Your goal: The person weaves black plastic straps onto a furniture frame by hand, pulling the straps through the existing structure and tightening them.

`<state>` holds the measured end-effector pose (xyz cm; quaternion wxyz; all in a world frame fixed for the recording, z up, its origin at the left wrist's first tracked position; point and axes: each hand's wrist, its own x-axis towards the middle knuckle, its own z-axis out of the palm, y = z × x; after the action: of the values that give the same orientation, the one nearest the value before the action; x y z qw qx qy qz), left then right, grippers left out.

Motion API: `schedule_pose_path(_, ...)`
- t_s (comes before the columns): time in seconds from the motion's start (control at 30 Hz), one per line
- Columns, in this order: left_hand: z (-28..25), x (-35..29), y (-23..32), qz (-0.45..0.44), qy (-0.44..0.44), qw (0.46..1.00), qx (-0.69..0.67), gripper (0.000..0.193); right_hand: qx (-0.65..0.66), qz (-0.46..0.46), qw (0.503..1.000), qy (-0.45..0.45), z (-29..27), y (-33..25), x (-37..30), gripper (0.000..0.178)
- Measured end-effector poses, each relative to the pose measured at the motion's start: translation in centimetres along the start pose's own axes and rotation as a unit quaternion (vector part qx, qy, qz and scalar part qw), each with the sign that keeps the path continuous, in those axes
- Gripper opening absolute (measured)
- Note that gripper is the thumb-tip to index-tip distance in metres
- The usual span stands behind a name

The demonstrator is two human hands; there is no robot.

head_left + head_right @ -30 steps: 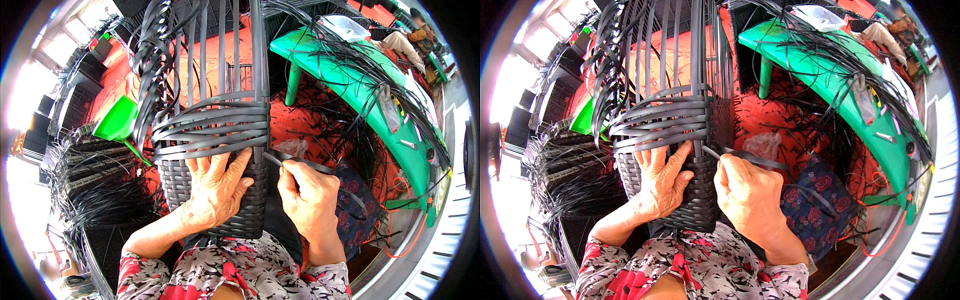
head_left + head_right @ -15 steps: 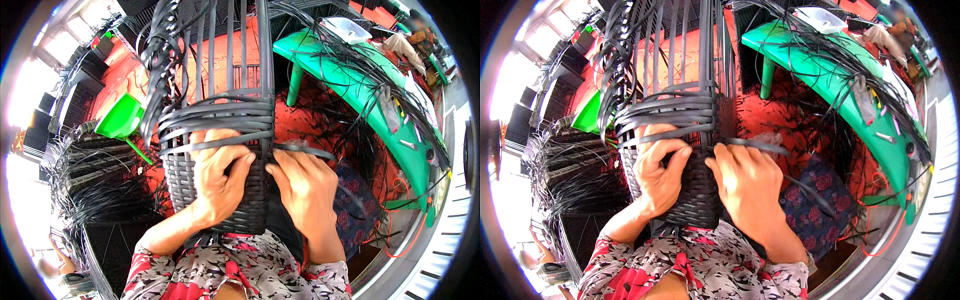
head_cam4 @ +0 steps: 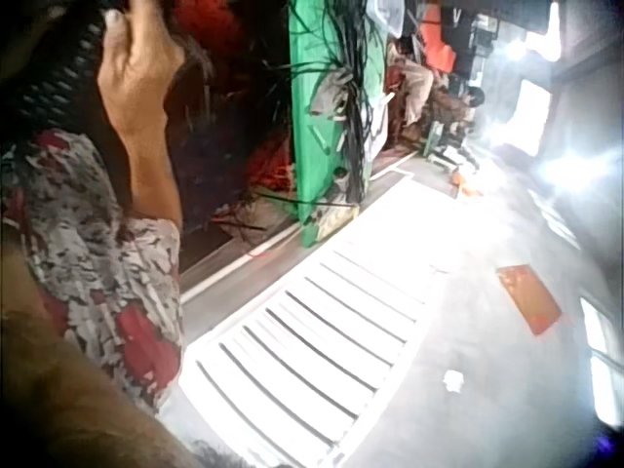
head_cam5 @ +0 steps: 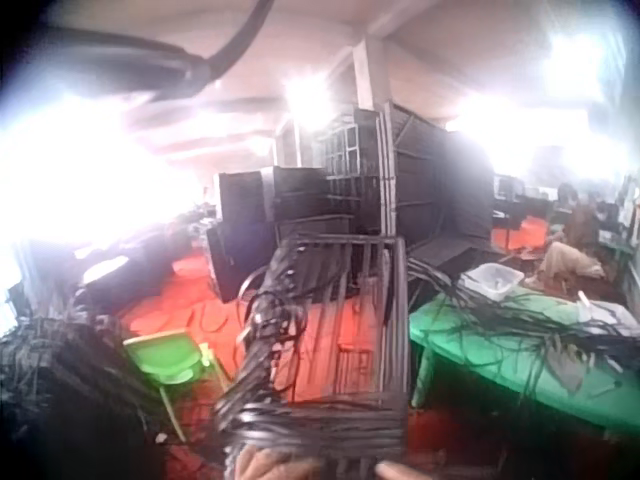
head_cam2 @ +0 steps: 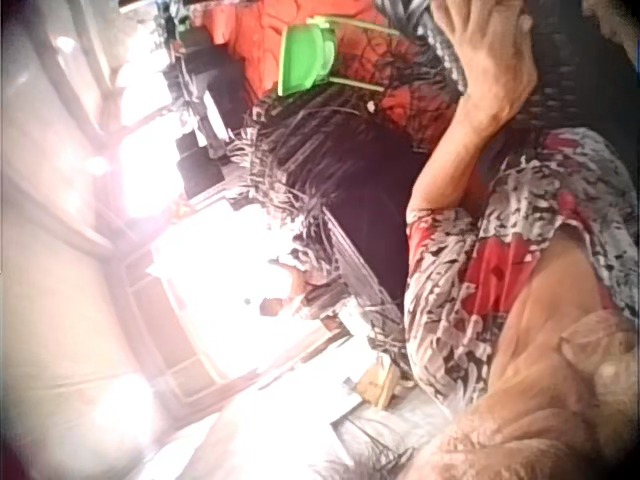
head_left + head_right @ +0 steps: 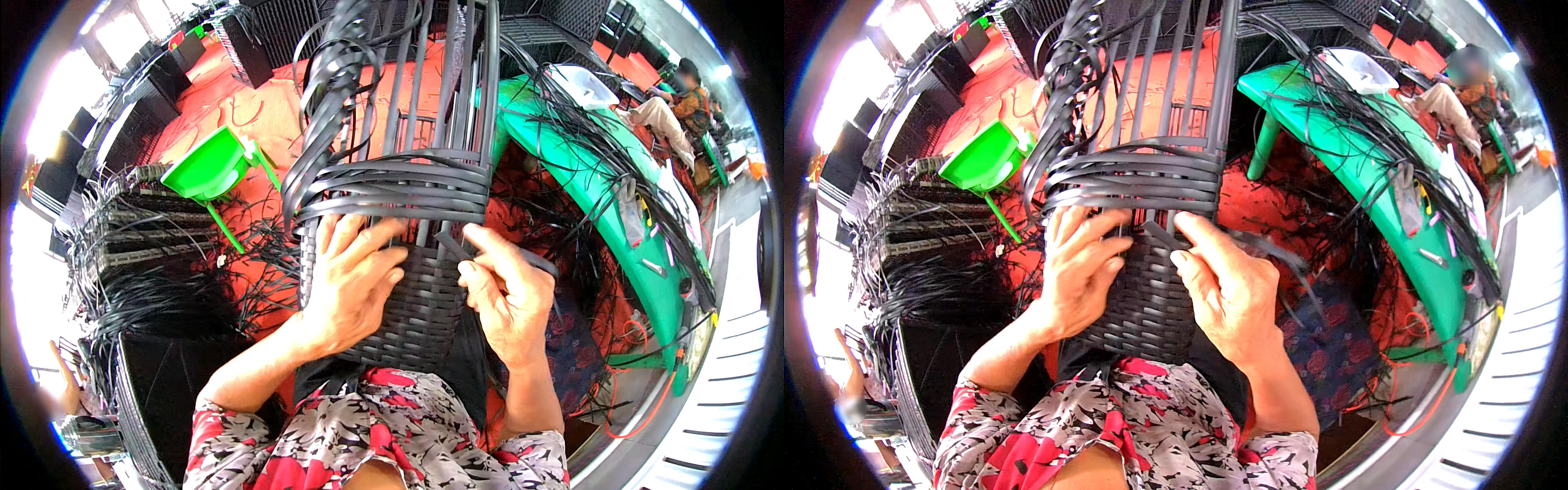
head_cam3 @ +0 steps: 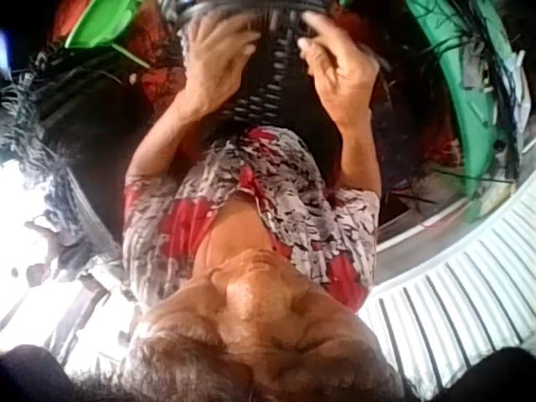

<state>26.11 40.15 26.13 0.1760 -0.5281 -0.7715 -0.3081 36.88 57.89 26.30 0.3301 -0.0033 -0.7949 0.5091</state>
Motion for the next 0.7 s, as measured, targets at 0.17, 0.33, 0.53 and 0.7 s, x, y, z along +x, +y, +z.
schedule_pose_path(0.17,0.6,1.3,-0.6,-0.003,-0.067,0.992,0.103,0.039,-0.208,-0.061,0.972,-0.097,-0.5,-0.6,1.4,0.014)
schedule_pose_path(0.33,1.4,2.6,-0.6,-0.012,-0.1,0.985,0.144,0.055,-0.333,-0.072,0.925,-0.17,0.9,-0.7,3.4,0.003)
schedule_pose_path(0.53,0.9,3.7,-0.4,-0.124,-0.077,0.989,0.035,0.019,-0.188,-0.099,0.975,-0.06,1.4,0.1,3.2,0.01)
schedule_pose_path(0.7,-3.0,4.6,-1.3,-0.136,-0.041,0.965,-0.219,0.013,-0.091,-0.098,0.991,-0.004,2.1,-0.8,2.4,0.02)
